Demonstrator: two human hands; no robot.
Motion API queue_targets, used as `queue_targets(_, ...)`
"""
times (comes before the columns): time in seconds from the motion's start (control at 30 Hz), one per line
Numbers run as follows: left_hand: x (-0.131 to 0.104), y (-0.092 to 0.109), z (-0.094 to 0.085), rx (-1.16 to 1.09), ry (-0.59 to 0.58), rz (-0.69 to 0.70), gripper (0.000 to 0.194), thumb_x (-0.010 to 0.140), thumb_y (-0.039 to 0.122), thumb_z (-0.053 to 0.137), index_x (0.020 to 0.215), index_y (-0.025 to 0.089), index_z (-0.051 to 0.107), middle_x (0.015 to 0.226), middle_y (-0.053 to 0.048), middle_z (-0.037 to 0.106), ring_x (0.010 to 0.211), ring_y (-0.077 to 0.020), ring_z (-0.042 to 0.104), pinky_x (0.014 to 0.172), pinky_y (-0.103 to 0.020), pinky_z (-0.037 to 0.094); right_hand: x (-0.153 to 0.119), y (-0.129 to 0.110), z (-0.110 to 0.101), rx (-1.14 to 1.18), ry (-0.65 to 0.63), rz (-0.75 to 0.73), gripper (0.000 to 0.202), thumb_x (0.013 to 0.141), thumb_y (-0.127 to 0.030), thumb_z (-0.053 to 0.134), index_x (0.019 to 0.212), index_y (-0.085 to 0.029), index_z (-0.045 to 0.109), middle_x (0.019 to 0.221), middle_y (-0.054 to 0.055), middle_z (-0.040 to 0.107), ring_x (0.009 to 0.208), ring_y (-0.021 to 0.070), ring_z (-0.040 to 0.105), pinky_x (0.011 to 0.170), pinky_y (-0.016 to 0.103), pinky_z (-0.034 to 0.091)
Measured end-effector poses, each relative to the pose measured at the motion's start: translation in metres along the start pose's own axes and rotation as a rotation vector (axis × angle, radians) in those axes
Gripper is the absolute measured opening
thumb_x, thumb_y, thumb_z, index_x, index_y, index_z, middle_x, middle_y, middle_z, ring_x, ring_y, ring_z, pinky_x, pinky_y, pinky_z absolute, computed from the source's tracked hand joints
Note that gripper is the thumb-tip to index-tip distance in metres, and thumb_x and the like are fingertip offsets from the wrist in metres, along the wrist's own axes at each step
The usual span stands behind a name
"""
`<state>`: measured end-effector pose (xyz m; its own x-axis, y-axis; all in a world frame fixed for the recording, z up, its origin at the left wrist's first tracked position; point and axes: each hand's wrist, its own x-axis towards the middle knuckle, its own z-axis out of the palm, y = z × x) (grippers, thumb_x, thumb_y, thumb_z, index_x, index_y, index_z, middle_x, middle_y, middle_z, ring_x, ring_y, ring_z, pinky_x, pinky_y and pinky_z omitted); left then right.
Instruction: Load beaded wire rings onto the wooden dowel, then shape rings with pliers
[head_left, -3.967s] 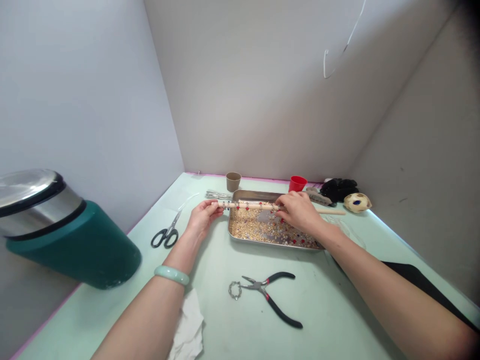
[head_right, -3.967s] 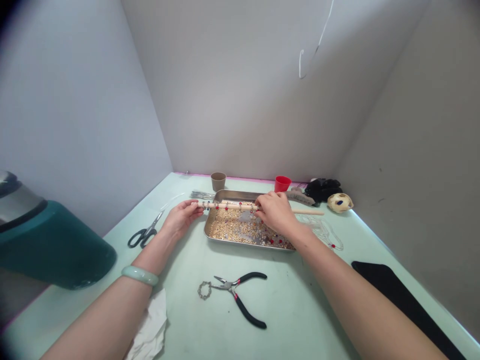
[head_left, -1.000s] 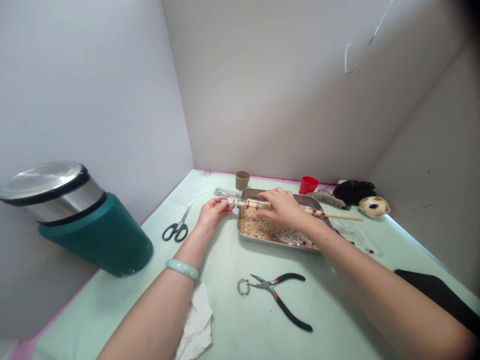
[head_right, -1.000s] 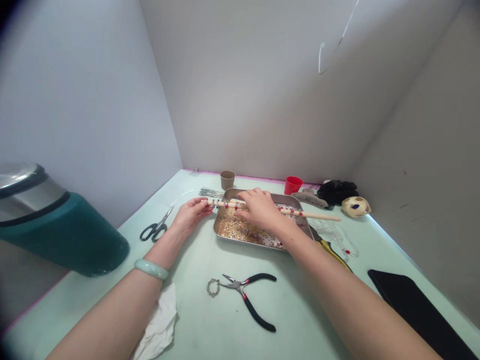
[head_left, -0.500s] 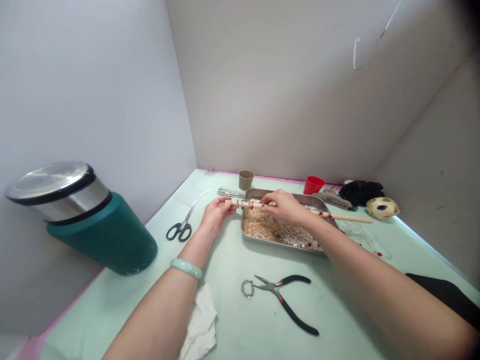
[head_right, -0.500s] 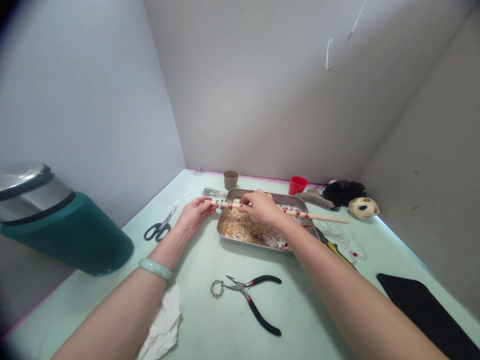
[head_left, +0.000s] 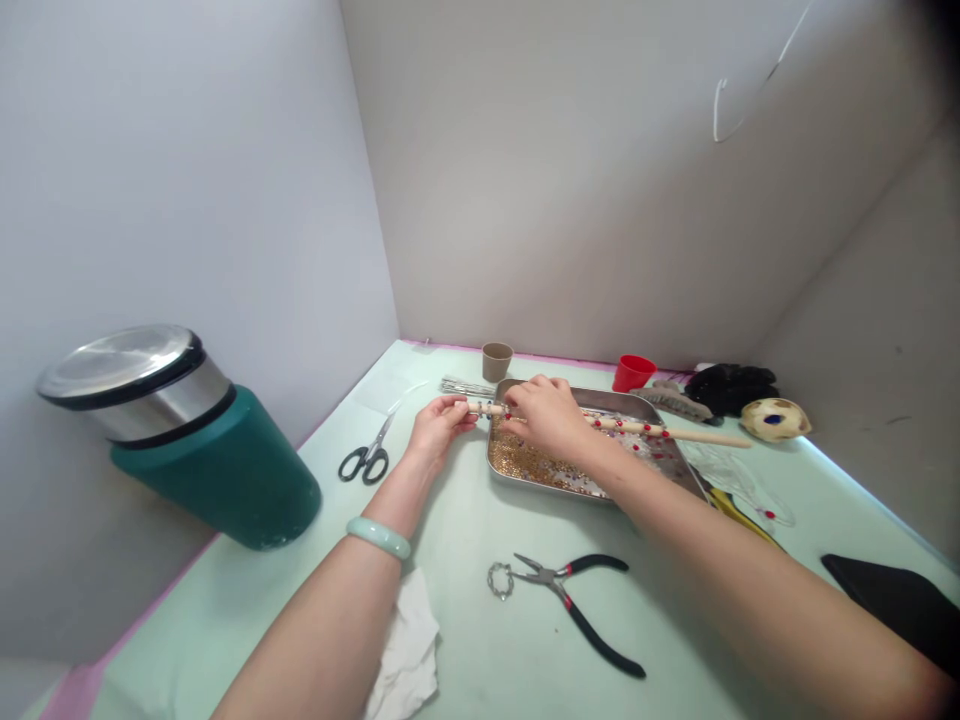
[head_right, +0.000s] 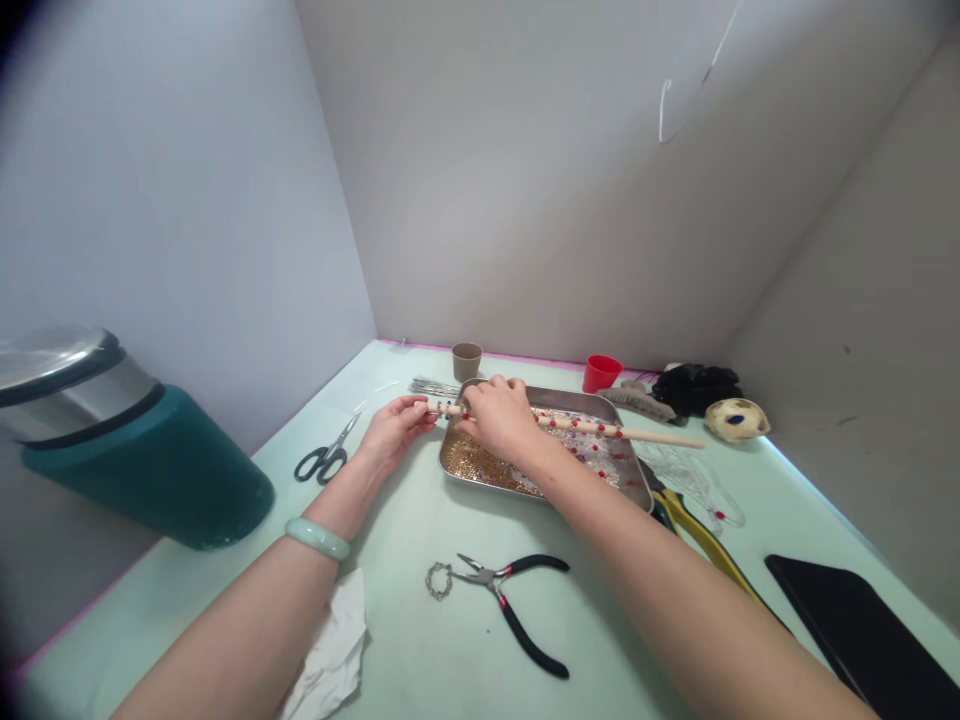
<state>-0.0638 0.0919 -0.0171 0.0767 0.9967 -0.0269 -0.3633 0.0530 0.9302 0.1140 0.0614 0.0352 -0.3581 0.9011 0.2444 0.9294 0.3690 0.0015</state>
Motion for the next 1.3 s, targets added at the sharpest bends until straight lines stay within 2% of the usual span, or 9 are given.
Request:
queue_targets(0.2, 0.0, 0.0, 0.001, 0.012, 0.0, 0.005, 0.013, 0.075, 0.01, 0.062, 0.087, 0.009, 0.058, 0.072, -0.006, 0.067, 0.061, -0.0111, 0.063, 0.068, -0.026, 0.051, 0.005, 0.01, 0.004, -0.014, -0.037, -0.019, 0.029, 0.089, -0.034, 0.053, 0.112, -0.018, 0.057, 0.117, 0.007, 0.058, 0.101, 0.0201, 0.058, 0.086, 0.043, 0.048)
queue_targets(0.5, 0.0, -0.001, 0.002, 0.013, -0.014, 0.011, 0.013, 0.074, 0.012, 0.064, 0.086, 0.01, 0.058, 0.073, -0.007, 0.068, 0.061, -0.0115, 0.063, 0.068, -0.027, 0.052, 0.001, 0.024, -0.008, 0.015, -0.15, -0.047, 0.028, 0.09, -0.035, 0.052, 0.111, -0.018, 0.057, 0.112, 0.007, 0.06, 0.092, 0.017, 0.06, 0.079, 0.038, 0.051)
queue_targets(0.77, 0.001, -0.002, 0.001, 0.013, -0.015, 0.007, 0.02, 0.071, 0.016, 0.07, 0.087, 0.01, 0.059, 0.075, -0.007, 0.067, 0.062, -0.0127, 0.064, 0.067, -0.028, 0.052, 0.006, 0.004, 0.003, -0.015, -0.039, -0.047, 0.031, 0.089, -0.035, 0.053, 0.115, -0.018, 0.056, 0.119, 0.008, 0.057, 0.102, 0.0204, 0.058, 0.086, 0.043, 0.048)
queue_targets(0.97, 0.001, -0.002, 0.002, 0.022, -0.016, 0.021, 0.019, 0.072, 0.017, 0.07, 0.086, 0.01, 0.058, 0.074, -0.006, 0.067, 0.062, -0.0122, 0.064, 0.068, -0.028, 0.052, 0.007, 0.004, 0.006, 0.005, -0.005, -0.022, 0.03, 0.089, -0.034, 0.053, 0.114, -0.018, 0.056, 0.117, 0.007, 0.058, 0.099, 0.0193, 0.058, 0.084, 0.042, 0.049)
queue_targets(1.13, -0.001, 0.001, 0.005, 0.035, -0.046, 0.034, 0.019, 0.073, 0.018, 0.068, 0.089, 0.011, 0.059, 0.077, -0.006, 0.067, 0.063, -0.0123, 0.064, 0.067, -0.027, 0.052, -0.012, 0.026, -0.014, 0.111, 0.112, 0.032, 0.033, 0.088, -0.04, 0.053, 0.114, -0.019, 0.057, 0.114, 0.007, 0.062, 0.103, 0.0211, 0.057, 0.087, 0.042, 0.046)
queue_targets(1.23, -0.003, 0.002, 0.005, 0.041, -0.071, 0.021, 0.022, 0.072, 0.02, 0.07, 0.089, 0.011, 0.06, 0.08, -0.007, 0.066, 0.065, -0.0136, 0.064, 0.063, -0.027, 0.051, -0.036, 0.052, -0.027, 0.165, 0.219, 0.15, 0.032, 0.089, -0.04, 0.045, 0.109, -0.021, 0.062, 0.112, 0.008, 0.066, 0.107, 0.0241, 0.055, 0.088, 0.038, 0.045)
queue_targets(1.3, -0.003, 0.002, 0.006, 0.04, -0.084, 0.022, 0.024, 0.071, 0.022, 0.071, 0.09, 0.012, 0.06, 0.082, -0.007, 0.066, 0.066, -0.0129, 0.064, 0.062, -0.027, 0.05, -0.056, 0.071, -0.031, 0.184, 0.27, 0.233, 0.033, 0.088, -0.039, 0.042, 0.104, -0.021, 0.065, 0.107, 0.008, 0.068, 0.102, 0.0249, 0.059, 0.085, 0.039, 0.046)
